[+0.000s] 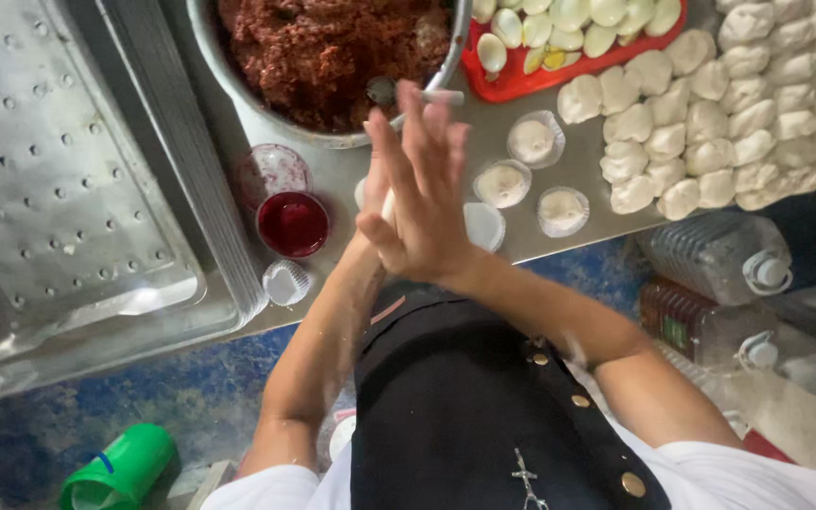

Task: The person prepares steamed buns by hand, placing a meat filling and a slice of boiled egg onto dough rounds, pinching the dough closed into a ball, and placing each bun into a paper liner.

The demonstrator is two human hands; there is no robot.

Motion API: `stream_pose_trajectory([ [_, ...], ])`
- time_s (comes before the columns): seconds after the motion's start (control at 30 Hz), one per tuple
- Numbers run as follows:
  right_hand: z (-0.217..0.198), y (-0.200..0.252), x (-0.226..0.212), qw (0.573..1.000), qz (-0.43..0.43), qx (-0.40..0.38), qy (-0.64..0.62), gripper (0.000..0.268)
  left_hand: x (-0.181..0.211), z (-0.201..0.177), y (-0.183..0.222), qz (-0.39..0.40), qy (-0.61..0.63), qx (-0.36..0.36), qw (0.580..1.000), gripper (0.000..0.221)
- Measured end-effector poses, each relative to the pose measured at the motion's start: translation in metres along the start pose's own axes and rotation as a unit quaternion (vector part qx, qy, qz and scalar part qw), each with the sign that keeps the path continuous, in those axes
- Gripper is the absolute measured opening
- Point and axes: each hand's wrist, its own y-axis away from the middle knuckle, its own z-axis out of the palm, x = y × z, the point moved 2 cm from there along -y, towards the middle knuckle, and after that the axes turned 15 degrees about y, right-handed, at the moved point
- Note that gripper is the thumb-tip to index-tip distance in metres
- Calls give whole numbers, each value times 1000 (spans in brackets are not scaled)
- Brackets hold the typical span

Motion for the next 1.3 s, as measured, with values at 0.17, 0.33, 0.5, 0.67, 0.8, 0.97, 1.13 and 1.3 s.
stream_pose_trajectory([
  [0.17,-29,-16,63,881,27,-182,-436,69,4,7,20,-15,255,-65,964,89],
  [0.33,-43,-6,54,896,75,-313,-307,20,39,11,23,118,37,113,986,89],
  [0.5,-60,-23,54,889,-15,-312,-334,17,77,50,57,-190,-615,-125,755,37],
  [0.67,-14,-61,109,980,20,-179,-81,21,69,50,80,-149,-521,-17,840,31],
  [0.8,56,-59,132,939,26,-314,139,40,62,29,78,132,-529,-37,837,32],
  [0.97,104,-48,130,901,-29,-380,207,40,42,-22,63,77,-276,158,945,44],
  [1.13,90,-50,136,904,-82,-382,171,20,37,-50,69,80,17,146,986,49],
  [1.3,42,-64,136,940,-68,-304,136,11,25,-69,67,98,34,230,968,50],
])
